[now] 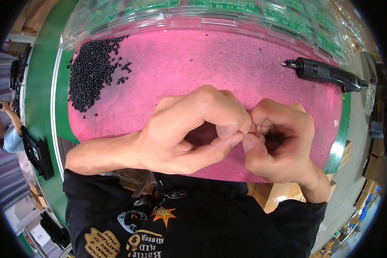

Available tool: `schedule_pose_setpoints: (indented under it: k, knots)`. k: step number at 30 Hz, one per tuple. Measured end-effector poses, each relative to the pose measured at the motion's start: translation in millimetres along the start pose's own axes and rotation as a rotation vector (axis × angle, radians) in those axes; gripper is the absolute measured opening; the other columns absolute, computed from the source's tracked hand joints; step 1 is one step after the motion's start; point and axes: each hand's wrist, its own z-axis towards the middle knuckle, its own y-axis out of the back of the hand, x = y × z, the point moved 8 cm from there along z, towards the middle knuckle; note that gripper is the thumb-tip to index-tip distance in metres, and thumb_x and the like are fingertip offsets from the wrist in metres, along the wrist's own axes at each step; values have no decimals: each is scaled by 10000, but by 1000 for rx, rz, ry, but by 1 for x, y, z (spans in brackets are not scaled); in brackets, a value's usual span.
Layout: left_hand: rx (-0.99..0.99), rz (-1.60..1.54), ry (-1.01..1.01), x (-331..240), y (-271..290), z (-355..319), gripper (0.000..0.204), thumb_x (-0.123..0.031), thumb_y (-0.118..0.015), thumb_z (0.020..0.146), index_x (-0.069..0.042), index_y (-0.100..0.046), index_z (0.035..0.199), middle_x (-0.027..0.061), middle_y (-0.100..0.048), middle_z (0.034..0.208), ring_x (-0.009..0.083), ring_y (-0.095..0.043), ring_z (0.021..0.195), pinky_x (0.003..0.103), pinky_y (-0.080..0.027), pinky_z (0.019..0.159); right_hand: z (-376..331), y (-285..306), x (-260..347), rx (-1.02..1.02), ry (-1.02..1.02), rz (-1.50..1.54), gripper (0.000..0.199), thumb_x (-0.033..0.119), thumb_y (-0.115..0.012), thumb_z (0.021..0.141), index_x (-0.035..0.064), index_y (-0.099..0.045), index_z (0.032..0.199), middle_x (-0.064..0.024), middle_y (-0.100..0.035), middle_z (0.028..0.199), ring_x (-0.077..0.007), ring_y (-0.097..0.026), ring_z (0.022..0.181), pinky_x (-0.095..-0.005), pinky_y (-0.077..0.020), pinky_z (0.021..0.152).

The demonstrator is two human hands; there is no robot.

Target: Install a circuit board into a plastic housing component and secure it with screws using an electric screwdriver.

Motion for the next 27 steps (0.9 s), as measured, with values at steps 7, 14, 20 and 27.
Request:
schedule_pose_setpoints:
  k: [7,14,20,27]
  knots:
    - [-63,-38,99,3,2,1,301,133,-589,818,-35,-387,671,191,-592,841,198,-570,632,289,-455,532,-1,0,-6,-23,-85,100,114,-39,-632,677,16,-532,680,25,-455,474,-5,-460,436,-175,-360,428]
    - [-73,63,56,-1,5,-1,300,139,-583,815,-30,-401,646,194,-598,837,200,-551,657,296,-454,563,1,-3,-9,-21,-135,99,103,-50,-614,678,17,-537,695,37,-444,474,3,-438,432,-176,-338,422]
    - [-83,-142,-1,1,8,4,264,127,-573,837,-39,-377,897,182,-577,794,181,-550,639,301,-461,564,0,0,-2,-35,-58,151,113,-52,-621,694,26,-540,706,60,-432,477,24,-402,426,-167,-288,412]
    - [-55,-193,34,3,6,5,313,92,-587,856,-65,-330,942,162,-571,773,173,-557,639,293,-456,552,1,0,3,-53,27,173,131,-45,-643,702,32,-538,685,74,-433,475,32,-384,413,-164,-267,395]
